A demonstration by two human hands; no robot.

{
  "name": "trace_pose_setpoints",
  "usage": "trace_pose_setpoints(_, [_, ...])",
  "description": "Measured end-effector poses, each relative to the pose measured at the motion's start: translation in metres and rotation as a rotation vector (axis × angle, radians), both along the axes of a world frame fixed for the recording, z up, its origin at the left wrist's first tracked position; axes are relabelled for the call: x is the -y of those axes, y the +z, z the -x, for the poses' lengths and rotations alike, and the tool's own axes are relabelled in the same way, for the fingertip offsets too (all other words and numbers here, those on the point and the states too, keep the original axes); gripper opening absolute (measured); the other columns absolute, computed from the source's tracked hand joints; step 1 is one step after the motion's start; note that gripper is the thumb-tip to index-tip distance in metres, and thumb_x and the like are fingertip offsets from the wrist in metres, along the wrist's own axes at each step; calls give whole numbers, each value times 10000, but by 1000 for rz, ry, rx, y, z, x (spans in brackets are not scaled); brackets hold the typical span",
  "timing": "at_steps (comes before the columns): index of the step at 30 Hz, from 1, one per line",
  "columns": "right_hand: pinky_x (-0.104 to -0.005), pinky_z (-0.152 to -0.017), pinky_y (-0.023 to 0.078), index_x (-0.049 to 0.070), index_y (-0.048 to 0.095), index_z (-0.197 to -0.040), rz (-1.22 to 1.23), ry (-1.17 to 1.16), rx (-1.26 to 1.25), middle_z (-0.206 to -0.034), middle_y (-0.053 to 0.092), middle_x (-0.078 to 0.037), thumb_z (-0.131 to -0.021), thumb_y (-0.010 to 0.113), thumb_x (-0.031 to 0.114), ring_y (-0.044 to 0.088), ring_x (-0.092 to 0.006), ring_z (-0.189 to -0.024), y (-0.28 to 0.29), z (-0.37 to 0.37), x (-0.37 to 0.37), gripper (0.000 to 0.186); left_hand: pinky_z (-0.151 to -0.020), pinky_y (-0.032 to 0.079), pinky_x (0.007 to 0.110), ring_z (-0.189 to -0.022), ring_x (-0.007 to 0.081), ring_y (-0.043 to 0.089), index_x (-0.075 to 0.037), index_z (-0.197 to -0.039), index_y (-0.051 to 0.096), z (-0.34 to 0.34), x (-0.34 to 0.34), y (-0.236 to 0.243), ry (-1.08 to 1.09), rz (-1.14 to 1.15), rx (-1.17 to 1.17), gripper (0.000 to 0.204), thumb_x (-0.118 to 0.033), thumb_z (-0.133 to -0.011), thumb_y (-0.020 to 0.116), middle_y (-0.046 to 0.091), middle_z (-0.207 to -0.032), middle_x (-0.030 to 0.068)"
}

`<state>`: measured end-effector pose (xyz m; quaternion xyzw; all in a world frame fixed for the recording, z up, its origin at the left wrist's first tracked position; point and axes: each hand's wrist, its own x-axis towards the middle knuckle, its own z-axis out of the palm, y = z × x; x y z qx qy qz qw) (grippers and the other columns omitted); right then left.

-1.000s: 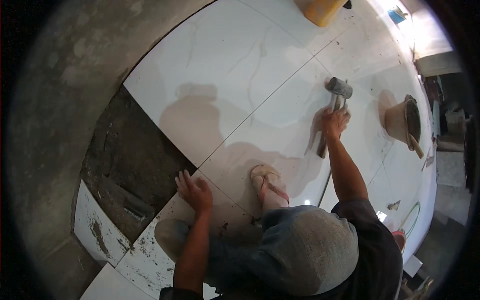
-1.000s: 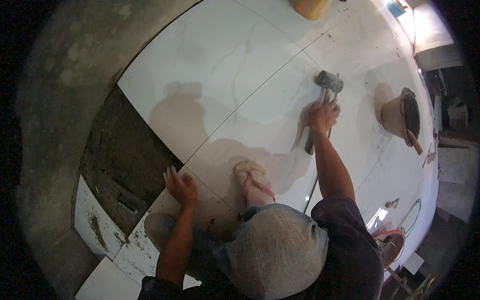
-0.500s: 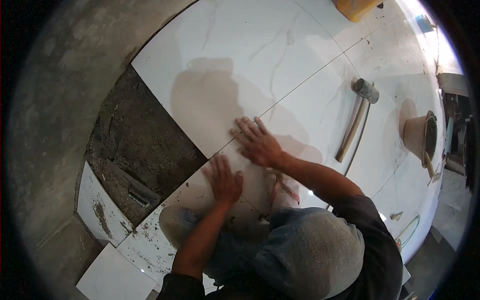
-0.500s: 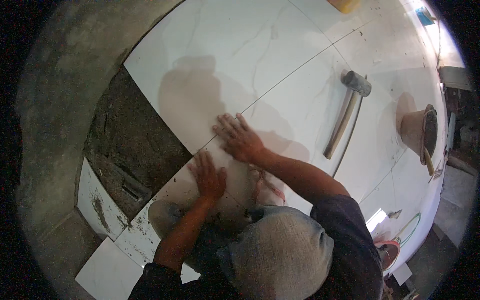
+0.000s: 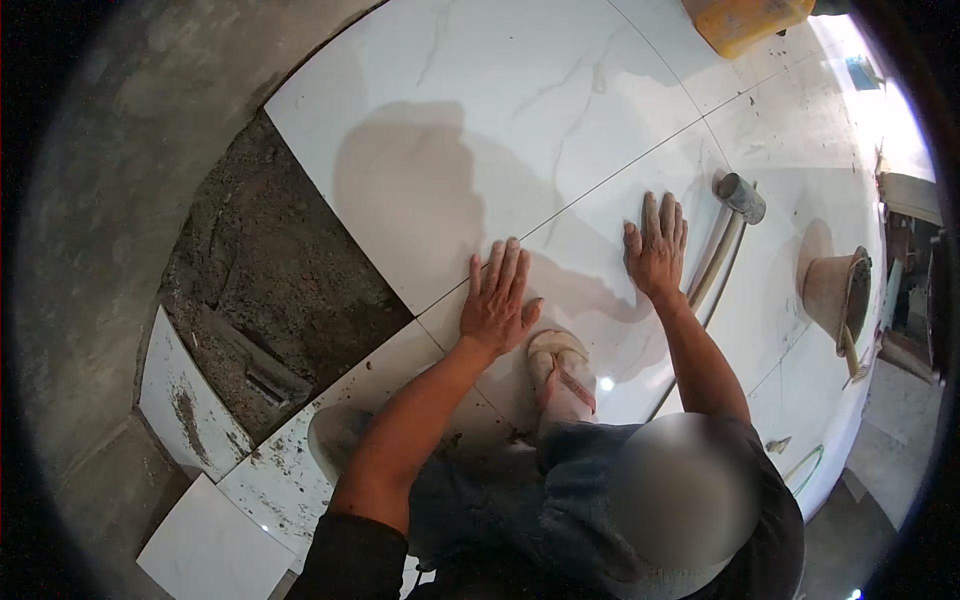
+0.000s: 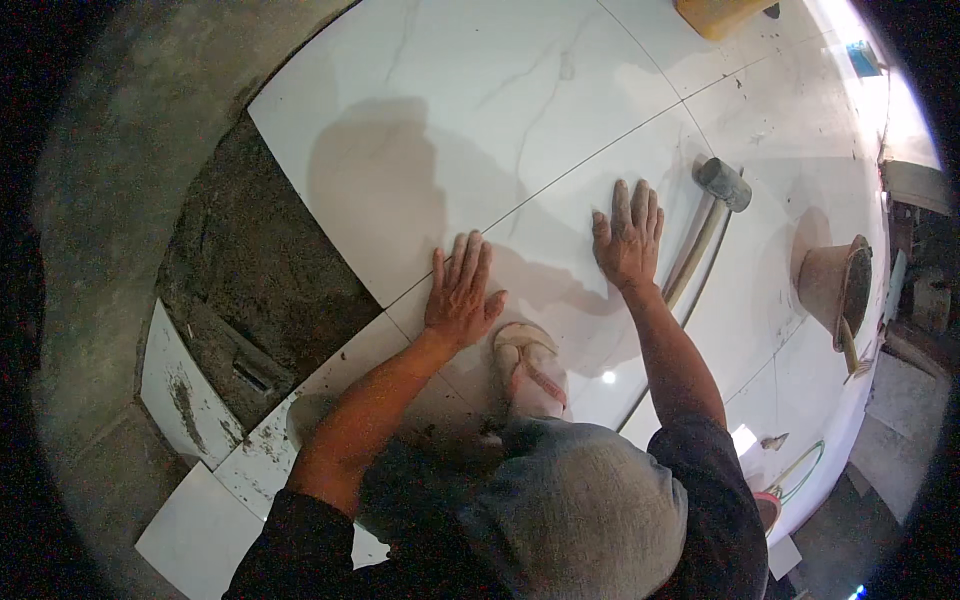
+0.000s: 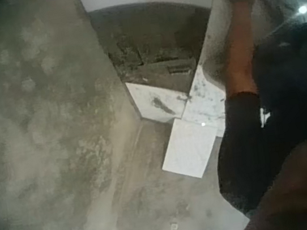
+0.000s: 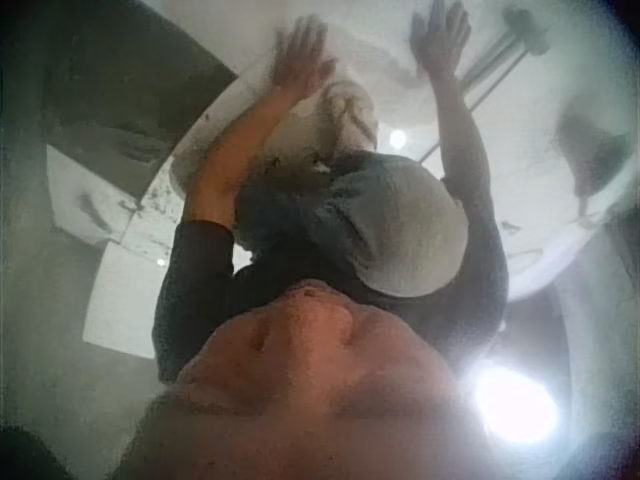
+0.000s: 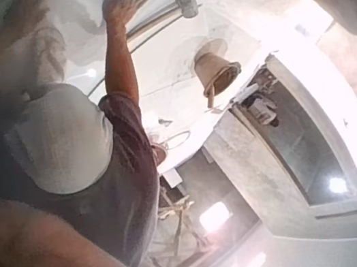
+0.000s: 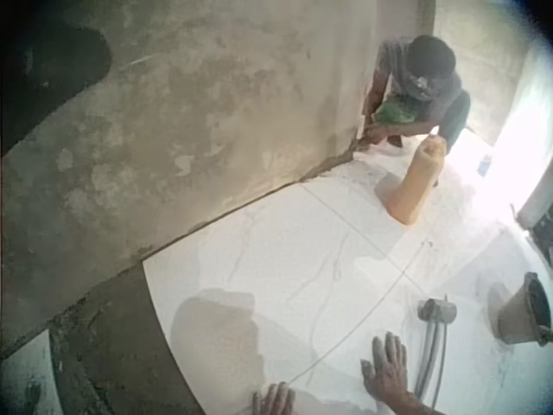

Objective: The person installs floor tiles by placing large tiles onto a prepared substrate, pressing them into place, and using a rubber mallet to level them.

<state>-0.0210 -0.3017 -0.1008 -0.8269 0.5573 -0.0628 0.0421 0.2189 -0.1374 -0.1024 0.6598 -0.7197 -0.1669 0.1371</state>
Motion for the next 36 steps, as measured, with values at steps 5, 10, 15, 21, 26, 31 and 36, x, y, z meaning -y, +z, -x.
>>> trace_pose_setpoints(5, [-574, -1099, 250, 90, 389, -1419, 244, -264, -20, -1465, 281, -282, -903, 587, 323, 271, -483, -1357, 21, 17, -9, 600, -1141, 124, 607, -1429, 380, 200, 24, -1460, 271, 10, 21, 5, -22, -28, 36, 736, -417, -918, 502, 214, -1543, 212])
trace_pose_setpoints(10, [-520, -996, 391, 50, 399, -1376, 56, -660, 11, -1324, 426, -275, -897, 581, 273, 450, -443, -1211, 23, 78, -7, 559, -1139, 130, 608, -1428, 379, 207, -3, -1463, 285, -4, 1, 0, -6, -21, 16, 710, -405, -921, 504, 222, -1550, 179])
trace_pose_setpoints(15, [-511, -791, 466, -6, 482, -1101, -32, -602, 149, -947, 606, -254, -917, 489, 174, 600, -430, -927, 15, 116, 0, 257, -1131, 126, 624, -1425, 395, 215, -29, -1481, 271, -23, -60, -1, 132, -78, 61, 677, -384, -944, 481, 229, -1554, 168])
trace_pose_setpoints(21, [-328, -523, 439, 23, 525, -950, -682, -535, 636, -649, 498, -33, -999, 506, 283, 497, -135, -569, 73, 13, -59, 265, -1149, 106, 612, -1444, 344, 197, -82, -1497, 281, -37, -120, -3, 397, -60, 170, 606, -426, -1003, 344, 238, -1561, 100])
trace_pose_setpoints(26, [-418, -612, 489, 7, 554, -1081, -977, -7, 269, -732, 629, -158, -988, 503, 298, 637, -277, -665, 102, -60, -84, 309, -1139, 90, 638, -1447, 358, 179, -76, -1494, 289, -33, -122, -3, 563, -43, 154, 611, -430, -1000, 345, 237, -1551, 146])
trace_pose_setpoints(31, [-472, -630, 482, -11, 531, -1044, -968, 161, 320, -715, 625, -199, -994, 478, 281, 646, -387, -687, 134, -100, -97, 301, -1126, 69, 667, -1443, 397, 157, -81, -1500, 267, -36, -127, -2, 727, -87, 164, 625, -439, -995, 357, 223, -1533, 217])
trace_pose_setpoints(36, [-524, -605, 461, -7, 496, -1011, -786, 177, 313, -701, 606, -245, -1003, 456, 284, 618, -474, -708, 128, -109, -92, 294, -1078, 38, 718, -1399, 488, 185, -107, -1493, 255, -36, -132, -14, 652, 13, 114, 608, -455, -1003, 346, 254, -1476, 285])
